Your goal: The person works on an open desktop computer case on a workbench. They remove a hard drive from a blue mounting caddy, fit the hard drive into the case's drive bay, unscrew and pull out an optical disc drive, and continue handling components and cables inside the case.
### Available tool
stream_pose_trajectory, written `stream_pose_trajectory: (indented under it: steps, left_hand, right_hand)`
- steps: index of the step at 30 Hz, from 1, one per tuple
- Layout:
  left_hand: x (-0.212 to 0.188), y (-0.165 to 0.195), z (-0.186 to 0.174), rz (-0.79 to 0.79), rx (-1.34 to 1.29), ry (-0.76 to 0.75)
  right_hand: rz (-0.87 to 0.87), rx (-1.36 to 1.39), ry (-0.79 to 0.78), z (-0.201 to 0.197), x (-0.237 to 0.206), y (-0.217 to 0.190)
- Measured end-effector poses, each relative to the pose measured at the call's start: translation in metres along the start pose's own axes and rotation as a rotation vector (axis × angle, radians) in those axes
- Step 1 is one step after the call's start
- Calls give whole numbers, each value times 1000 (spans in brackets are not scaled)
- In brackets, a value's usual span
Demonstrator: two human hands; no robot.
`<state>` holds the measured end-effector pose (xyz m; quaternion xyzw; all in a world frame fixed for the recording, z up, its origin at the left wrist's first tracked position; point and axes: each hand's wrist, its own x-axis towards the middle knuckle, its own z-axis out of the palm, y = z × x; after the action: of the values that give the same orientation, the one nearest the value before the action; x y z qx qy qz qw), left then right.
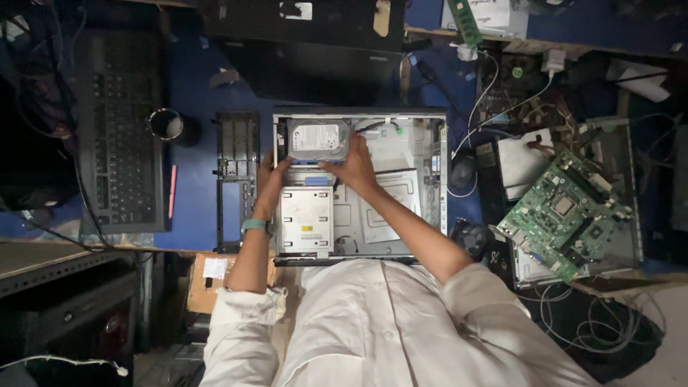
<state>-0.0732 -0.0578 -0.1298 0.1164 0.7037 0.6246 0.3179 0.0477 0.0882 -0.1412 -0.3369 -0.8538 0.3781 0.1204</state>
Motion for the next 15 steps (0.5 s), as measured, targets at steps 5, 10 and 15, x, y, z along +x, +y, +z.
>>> stream_pose_trajectory:
  steps: [5,10,15]
  left_hand:
    - [-11,11,1,-61,170,-5]
    - [-8,8,1,-43,286,10]
    - [-7,1,-2,-8,309,15]
  right_hand:
    - [58,118,-23,1,12,0]
    - [207,109,-18,7,19,1]
    - [231,120,3,9,16,-6]
